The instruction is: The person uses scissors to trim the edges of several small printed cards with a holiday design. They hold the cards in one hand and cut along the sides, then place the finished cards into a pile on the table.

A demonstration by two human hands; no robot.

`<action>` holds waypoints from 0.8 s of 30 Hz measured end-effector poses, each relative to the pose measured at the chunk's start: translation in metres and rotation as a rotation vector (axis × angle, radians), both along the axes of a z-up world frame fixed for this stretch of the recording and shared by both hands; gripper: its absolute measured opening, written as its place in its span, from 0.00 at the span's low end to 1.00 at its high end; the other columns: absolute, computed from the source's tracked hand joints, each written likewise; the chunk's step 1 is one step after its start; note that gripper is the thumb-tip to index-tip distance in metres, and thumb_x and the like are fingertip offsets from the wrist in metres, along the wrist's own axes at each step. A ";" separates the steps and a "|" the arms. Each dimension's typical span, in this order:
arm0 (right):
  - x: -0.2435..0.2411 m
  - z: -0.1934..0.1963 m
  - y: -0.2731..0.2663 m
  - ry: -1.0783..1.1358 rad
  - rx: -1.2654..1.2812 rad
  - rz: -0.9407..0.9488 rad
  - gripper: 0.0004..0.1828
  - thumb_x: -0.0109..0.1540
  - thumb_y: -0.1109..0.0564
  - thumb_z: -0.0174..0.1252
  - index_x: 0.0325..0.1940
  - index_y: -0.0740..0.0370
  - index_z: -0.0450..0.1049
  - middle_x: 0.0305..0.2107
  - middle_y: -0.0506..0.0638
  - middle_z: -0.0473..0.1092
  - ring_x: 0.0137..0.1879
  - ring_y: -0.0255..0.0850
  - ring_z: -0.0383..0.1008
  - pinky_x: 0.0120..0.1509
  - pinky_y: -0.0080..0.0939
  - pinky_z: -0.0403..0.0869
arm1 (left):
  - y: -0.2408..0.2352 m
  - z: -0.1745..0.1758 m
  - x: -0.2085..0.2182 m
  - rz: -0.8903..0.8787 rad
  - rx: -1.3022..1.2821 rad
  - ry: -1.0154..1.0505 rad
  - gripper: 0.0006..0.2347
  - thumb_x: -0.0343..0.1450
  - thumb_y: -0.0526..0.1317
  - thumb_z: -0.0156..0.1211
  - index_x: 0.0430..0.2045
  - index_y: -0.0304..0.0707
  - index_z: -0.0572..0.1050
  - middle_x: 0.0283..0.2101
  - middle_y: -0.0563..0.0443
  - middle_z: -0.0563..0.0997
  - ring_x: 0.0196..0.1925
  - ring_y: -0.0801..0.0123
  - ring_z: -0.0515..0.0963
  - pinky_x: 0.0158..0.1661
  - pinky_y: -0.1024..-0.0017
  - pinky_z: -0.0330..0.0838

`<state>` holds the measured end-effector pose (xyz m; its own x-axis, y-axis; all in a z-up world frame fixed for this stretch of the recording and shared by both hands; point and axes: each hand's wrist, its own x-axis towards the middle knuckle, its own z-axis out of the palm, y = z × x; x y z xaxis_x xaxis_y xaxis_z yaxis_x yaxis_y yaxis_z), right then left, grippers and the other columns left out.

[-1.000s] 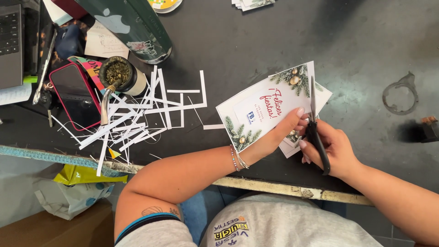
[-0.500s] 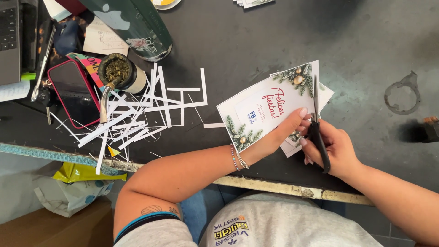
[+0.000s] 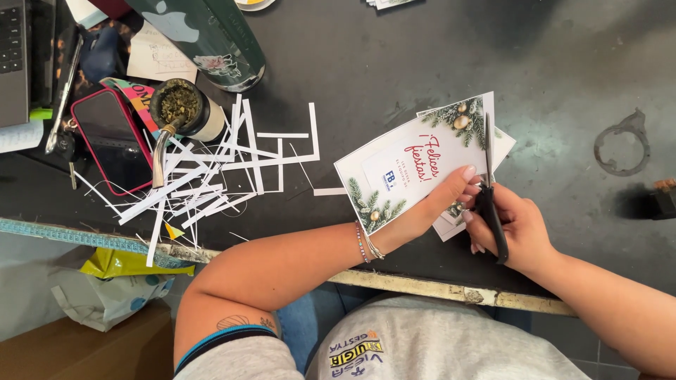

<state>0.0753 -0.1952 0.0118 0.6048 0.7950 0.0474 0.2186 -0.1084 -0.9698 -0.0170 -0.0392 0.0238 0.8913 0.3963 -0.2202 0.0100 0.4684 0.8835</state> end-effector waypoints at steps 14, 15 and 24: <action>0.000 0.002 -0.002 0.026 0.010 0.001 0.03 0.58 0.65 0.63 0.33 0.66 0.76 0.04 0.51 0.67 0.12 0.38 0.74 0.27 0.35 0.75 | 0.006 0.009 0.000 -0.012 0.017 0.007 0.15 0.73 0.47 0.66 0.39 0.31 0.82 0.36 0.47 0.86 0.37 0.72 0.85 0.45 0.78 0.83; 0.001 0.001 -0.002 0.022 0.004 0.001 0.03 0.58 0.65 0.63 0.33 0.66 0.76 0.04 0.51 0.67 0.11 0.38 0.74 0.27 0.35 0.75 | 0.006 0.010 0.000 -0.014 0.020 0.010 0.14 0.73 0.47 0.66 0.40 0.31 0.83 0.36 0.47 0.86 0.37 0.73 0.85 0.45 0.78 0.83; -0.002 0.004 0.000 0.030 0.005 -0.006 0.03 0.59 0.65 0.63 0.33 0.66 0.75 0.03 0.51 0.66 0.10 0.37 0.72 0.25 0.33 0.74 | 0.006 0.017 -0.003 -0.006 0.002 0.036 0.14 0.73 0.47 0.66 0.40 0.32 0.83 0.36 0.49 0.86 0.38 0.75 0.85 0.46 0.80 0.83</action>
